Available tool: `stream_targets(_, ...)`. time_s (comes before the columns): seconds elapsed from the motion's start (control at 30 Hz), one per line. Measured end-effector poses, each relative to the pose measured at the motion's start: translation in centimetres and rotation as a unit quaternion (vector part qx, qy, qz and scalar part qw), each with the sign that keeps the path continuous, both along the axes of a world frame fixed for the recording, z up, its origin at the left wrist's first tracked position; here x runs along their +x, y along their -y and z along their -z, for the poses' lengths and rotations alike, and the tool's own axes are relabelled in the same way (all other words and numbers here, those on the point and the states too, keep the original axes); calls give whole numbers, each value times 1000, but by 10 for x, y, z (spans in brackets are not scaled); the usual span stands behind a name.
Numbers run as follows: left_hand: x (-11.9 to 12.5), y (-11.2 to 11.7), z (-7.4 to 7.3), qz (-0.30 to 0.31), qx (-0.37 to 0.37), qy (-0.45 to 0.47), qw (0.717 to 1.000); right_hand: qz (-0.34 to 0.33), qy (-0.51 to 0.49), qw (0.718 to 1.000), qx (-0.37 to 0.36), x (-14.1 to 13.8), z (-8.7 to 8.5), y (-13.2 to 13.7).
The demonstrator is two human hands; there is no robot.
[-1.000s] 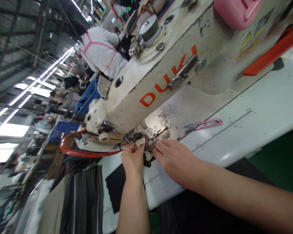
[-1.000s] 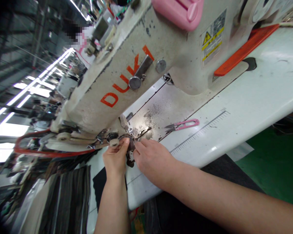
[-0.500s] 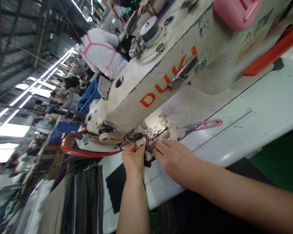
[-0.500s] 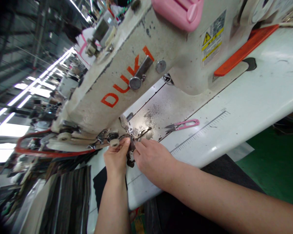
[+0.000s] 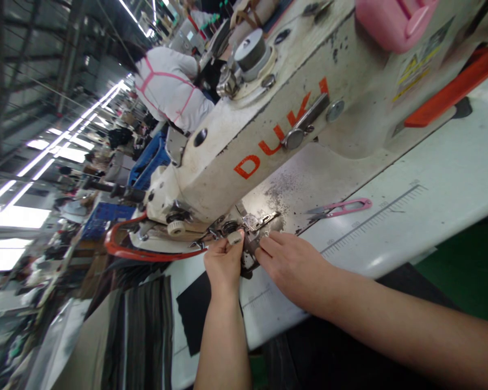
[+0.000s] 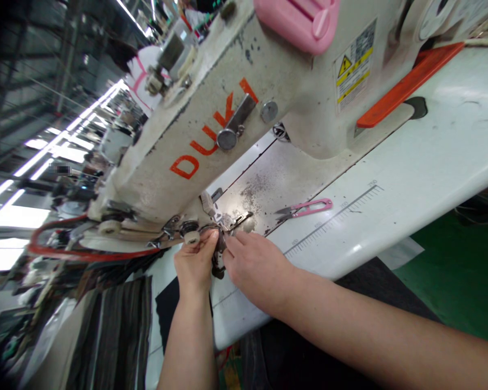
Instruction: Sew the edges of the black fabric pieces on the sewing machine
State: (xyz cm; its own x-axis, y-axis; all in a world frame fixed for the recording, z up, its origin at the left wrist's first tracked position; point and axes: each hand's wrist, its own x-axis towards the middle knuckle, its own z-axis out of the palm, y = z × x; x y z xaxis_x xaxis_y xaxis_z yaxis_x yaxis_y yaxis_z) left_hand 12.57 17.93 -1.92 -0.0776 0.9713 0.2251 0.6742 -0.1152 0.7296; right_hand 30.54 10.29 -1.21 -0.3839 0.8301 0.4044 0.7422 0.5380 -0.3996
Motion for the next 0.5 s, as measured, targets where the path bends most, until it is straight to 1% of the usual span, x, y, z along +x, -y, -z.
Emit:
stream_targets(0.23,-1,-1,-1,7,-9,1,1000,1,4,1000,1,-1,1,-1)
stream_targets(0.5,0,-2,0,0,-5,-1,1000,-1,1,1000,-1,0,-1,0)
